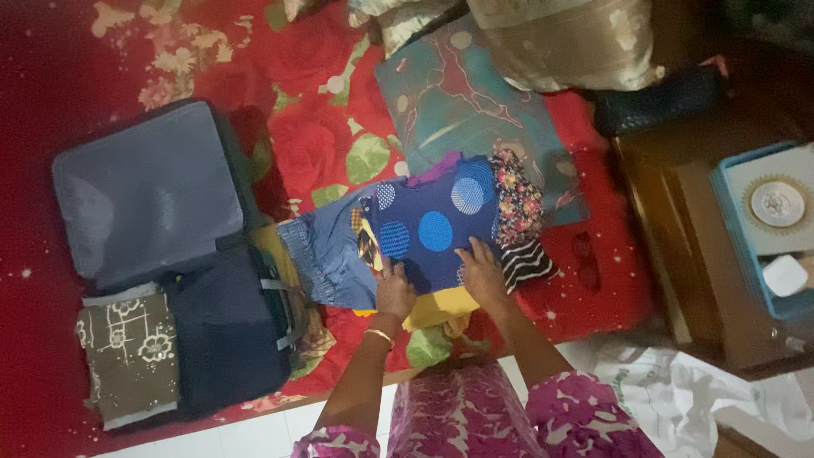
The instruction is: The person folds items of clothing by hand on a bed and places them into an open suitcase.
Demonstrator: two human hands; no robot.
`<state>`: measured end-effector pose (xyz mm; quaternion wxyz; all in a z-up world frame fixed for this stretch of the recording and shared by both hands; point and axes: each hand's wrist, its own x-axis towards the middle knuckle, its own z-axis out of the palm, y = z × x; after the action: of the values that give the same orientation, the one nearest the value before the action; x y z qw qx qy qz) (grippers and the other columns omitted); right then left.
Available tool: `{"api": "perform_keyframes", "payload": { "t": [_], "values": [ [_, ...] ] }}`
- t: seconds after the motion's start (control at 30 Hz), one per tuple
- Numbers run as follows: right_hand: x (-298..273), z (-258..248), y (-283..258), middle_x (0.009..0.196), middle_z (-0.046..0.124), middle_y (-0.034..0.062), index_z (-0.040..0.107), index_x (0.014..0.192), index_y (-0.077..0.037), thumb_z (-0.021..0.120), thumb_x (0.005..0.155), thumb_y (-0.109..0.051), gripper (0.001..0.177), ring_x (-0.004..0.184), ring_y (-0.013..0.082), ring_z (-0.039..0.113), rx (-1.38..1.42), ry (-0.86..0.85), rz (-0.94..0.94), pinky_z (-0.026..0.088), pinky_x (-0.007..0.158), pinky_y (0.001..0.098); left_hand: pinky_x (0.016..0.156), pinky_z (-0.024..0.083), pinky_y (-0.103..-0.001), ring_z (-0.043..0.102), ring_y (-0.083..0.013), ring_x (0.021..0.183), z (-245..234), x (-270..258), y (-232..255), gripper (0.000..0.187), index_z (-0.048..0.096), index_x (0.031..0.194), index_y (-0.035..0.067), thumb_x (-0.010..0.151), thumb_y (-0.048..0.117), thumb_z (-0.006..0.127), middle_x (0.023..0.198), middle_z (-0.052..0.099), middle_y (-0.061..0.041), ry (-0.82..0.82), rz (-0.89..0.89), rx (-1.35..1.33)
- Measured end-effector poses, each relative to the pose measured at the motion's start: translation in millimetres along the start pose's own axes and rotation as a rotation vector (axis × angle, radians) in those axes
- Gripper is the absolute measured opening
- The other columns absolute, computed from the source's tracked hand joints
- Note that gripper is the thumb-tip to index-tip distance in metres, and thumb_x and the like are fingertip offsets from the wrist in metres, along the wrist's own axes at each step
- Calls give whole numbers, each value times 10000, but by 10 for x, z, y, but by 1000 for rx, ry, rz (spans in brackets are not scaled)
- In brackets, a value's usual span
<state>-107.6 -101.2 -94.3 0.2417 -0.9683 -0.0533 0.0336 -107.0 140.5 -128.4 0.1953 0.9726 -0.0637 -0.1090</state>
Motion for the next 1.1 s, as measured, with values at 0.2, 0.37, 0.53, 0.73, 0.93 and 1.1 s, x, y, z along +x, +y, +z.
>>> {"api": "perform_keyframes", "payload": {
  "t": [0.2, 0.37, 0.53, 0.73, 0.93, 1.1],
  "values": [
    [137, -149, -116, 1428, 491, 249, 654, 1255, -102, 735, 820, -112, 442, 1303, 439, 489, 15, -18, -1, 476, 997, 555, 1107, 387, -492, 458, -519, 1304, 182, 172, -124, 768, 402, 1425, -76, 756, 82, 744, 1436, 440, -358, -11, -281, -374],
    [179, -56, -181, 1409, 474, 262, 637, 1240, -83, 743, 824, -149, 435, 1283, 453, 489, -57, -33, 41, 486, 916, 591, 1072, 450, -473, 562, -467, 1237, 331, 284, -208, 701, 424, 1402, -79, 757, 59, 662, 1291, 588, -329, 222, -289, -482],
    [214, 17, -180, 1409, 485, 237, 645, 1213, -120, 747, 826, -173, 403, 1269, 438, 496, -59, -19, 93, 478, 885, 602, 996, 519, -473, 662, -426, 1115, 206, 208, -64, 365, 700, 1190, 67, 833, 55, 624, 1125, 706, -231, 179, -344, -427],
    [322, -89, -140, 1301, 584, 152, 601, 1277, -142, 722, 909, -207, 393, 1208, 379, 562, -14, -72, 207, 485, 965, 549, 910, 504, -505, 622, -442, 1013, -52, 130, 199, 251, 690, 1003, 48, 756, 19, 658, 1103, 643, -186, 22, 110, -170],
    [692, -171, 184, 1312, 560, 228, 552, 1331, -20, 781, 811, -192, 594, 1192, 453, 550, -66, 290, 147, 459, 1009, 515, 1007, 461, -483, 579, -460, 1134, -71, 322, 278, 499, 554, 1168, -32, 736, 97, 766, 1157, 593, -280, 86, -68, -474],
    [1045, -165, 577, 1412, 534, 238, 515, 1396, 1, 767, 852, -188, 628, 1266, 444, 508, 24, 244, 240, 415, 1050, 514, 1051, 427, -459, 577, -449, 1180, 137, 725, 171, 766, 473, 1306, -89, 719, 191, 878, 1223, 593, -302, 270, -366, -544]
  ]
}}
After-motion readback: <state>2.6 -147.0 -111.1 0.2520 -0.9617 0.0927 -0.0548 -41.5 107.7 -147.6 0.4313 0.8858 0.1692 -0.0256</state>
